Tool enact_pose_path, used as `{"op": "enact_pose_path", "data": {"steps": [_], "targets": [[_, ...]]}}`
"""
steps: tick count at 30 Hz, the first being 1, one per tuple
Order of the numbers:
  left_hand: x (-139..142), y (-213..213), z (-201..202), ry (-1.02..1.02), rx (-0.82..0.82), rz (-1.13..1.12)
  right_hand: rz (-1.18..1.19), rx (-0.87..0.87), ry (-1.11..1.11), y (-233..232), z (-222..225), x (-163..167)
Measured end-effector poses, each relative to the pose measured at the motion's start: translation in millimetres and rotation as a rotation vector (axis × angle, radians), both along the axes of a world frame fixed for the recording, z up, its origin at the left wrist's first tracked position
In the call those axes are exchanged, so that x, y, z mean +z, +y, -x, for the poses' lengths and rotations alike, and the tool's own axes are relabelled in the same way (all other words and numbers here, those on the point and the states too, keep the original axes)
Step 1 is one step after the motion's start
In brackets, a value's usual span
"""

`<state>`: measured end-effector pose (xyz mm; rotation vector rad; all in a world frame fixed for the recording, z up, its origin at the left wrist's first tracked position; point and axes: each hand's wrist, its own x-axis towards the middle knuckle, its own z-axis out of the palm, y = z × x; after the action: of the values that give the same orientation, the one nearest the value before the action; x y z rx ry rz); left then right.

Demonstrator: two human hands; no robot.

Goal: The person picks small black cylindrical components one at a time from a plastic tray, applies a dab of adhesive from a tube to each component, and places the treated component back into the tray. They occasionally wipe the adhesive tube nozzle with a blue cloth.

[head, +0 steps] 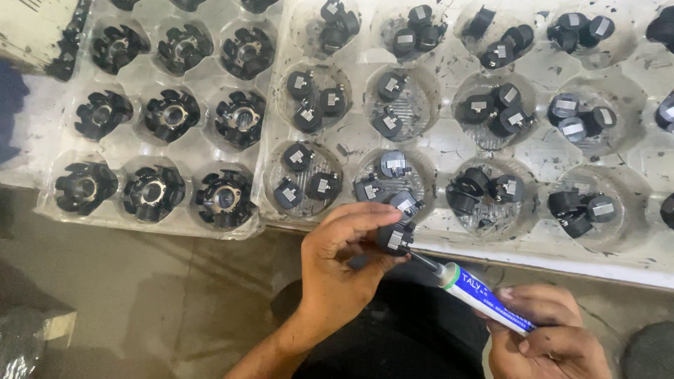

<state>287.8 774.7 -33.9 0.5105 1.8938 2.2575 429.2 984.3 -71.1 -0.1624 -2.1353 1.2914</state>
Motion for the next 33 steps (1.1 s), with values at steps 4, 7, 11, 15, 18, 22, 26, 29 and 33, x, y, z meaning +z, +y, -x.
{"op": "enact_pose_path", "data": {"steps": [4, 7, 11, 15, 18, 22, 26, 29, 33], "targets": [[0, -3, -2, -0.036, -0.024, -0.026, -0.14, -0.025, 0.022, 1, 2, -3], [1, -5, -2, -0.056, -0.015, -0.001, -0.196, -0.045, 0.05, 1, 5, -3], [1, -6, -3, -0.069, -0.026, 0.001, -0.349, 0.047, 0.021, 7, 4, 5], [1, -6, -4, -0.121, -0.044, 0.006, -0.462, 0.078, -0.053, 13, 3, 16], [-1, -7, -5, -0.15, -0.054, 0.006, -0.414, 0.094, 0.015, 12, 5, 23], [-4, -8, -4, -0.204, -0.084, -0.044, -0.436, 0.109, -0.012, 8, 8, 30], [-7, -7, -3, -0.251, -0.103, -0.108, -0.416, 0.073, -0.031, 4, 10, 31], [-8, -7, -2, -0.254, -0.1, -0.125, -0.429, 0.051, -0.054, 3, 10, 32], [-8, -8, -1, -0.231, -0.117, -0.114, -0.445, 0.077, -0.126, 4, 11, 37]]}}
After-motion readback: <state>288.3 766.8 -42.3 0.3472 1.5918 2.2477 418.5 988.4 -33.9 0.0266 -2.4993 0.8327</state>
